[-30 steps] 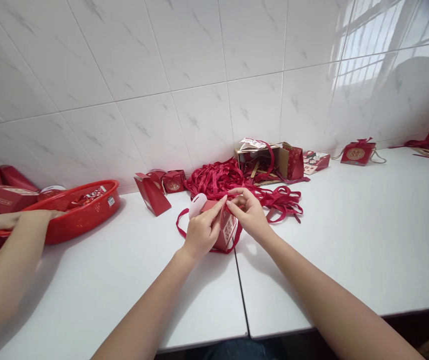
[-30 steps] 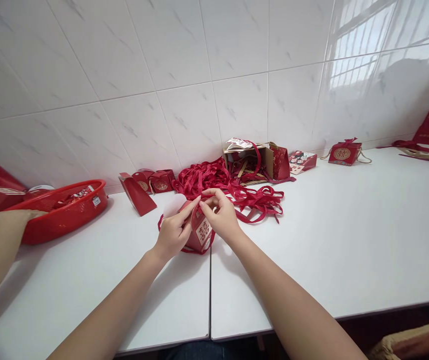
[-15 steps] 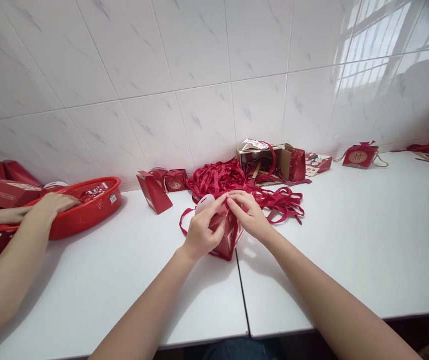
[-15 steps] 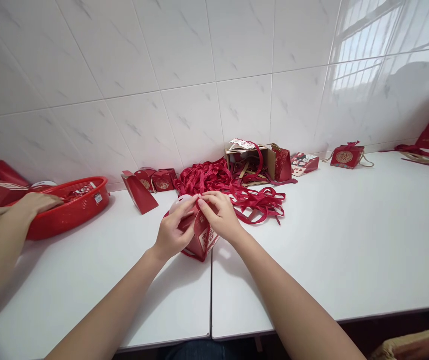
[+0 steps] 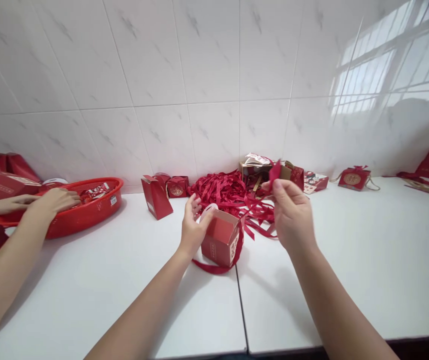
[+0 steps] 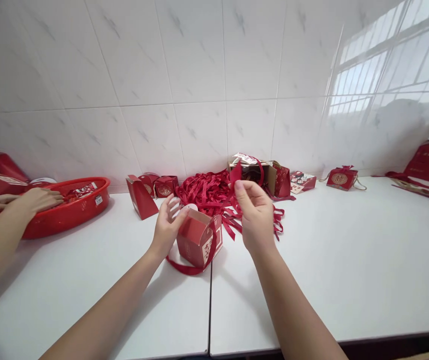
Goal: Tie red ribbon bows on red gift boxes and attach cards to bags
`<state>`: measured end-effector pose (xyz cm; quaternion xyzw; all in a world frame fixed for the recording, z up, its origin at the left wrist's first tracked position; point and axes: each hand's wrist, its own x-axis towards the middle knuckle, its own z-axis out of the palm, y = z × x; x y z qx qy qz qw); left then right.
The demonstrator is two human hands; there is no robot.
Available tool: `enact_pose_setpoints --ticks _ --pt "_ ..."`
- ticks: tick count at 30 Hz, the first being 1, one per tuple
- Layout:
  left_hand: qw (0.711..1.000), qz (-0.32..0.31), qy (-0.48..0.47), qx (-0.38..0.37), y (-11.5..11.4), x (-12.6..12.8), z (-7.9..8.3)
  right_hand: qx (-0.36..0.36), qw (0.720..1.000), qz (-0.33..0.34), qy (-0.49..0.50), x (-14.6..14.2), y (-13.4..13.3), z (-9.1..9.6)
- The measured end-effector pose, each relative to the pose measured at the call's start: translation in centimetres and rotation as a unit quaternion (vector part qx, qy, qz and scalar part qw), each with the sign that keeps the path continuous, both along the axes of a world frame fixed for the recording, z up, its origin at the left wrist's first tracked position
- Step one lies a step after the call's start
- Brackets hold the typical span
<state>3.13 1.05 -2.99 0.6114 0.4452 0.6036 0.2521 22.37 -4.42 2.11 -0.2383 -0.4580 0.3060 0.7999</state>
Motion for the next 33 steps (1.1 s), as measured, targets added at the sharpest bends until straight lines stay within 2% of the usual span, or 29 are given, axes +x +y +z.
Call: enact_pose_setpoints --ticks 2,4,7,9,11,13,16,20,22,24,27,29,31,33 --pt "0.996 -0.035 -0.054 -0.058 0.1 0.2 0.0 0.055 0.997 -0.047 0.011 0.8 -2.1 1.9" --pt "0.997 -0.029 -0.042 -0.055 0.1 0.4 0.1 0.112 0.990 -0.081 0.025 1.3 -4.4 3.5" --pt "0.993 0.027 0.091 0.076 -0.1 0.5 0.3 0.178 0.966 -0.179 0.061 1.4 -6.9 4.6" --pt "0.961 0.054 0.205 0.177 -0.2 0.4 0.5 0.183 0.950 -0.241 0.083 1.2 -7.6 4.4" --pt "0.933 0.059 0.282 0.215 -0.4 0.3 0.5 0.161 0.948 -0.255 0.103 0.9 -7.8 3.7" --pt "0.929 0.054 0.311 0.193 -0.5 0.3 0.5 0.140 0.955 -0.232 0.118 0.6 -7.5 2.9" --pt "0.941 0.036 0.304 0.143 -0.6 0.2 0.4 0.101 0.972 -0.184 0.107 -0.2 -6.4 1.7" --pt "0.949 0.016 0.292 0.120 -0.6 0.2 0.4 -0.029 0.996 -0.084 -0.003 -2.8 -3.3 0.2" --pt "0.955 -0.019 0.279 0.101 -0.6 0.2 0.3 -0.086 0.991 -0.044 -0.087 -4.5 -1.2 -0.7" --pt "0.963 -0.057 0.245 0.096 -0.4 0.1 0.1 -0.113 0.985 -0.003 -0.133 -6.2 0.8 -1.6" --pt "0.985 -0.090 0.128 0.070 0.1 0.1 -0.1 -0.162 0.976 0.072 -0.125 -7.9 3.1 -2.7" --pt "0.995 -0.102 0.013 -0.008 0.4 0.0 -0.1 -0.209 0.965 0.128 -0.097 -8.3 4.0 -3.1" --pt "0.981 -0.125 -0.102 -0.105 0.6 -0.1 0.1 -0.253 0.952 0.155 -0.078 -8.3 4.5 -3.1" --pt "0.955 -0.155 -0.185 -0.171 0.7 -0.3 0.4 -0.285 0.942 0.151 -0.091 -8.2 4.6 -3.0"
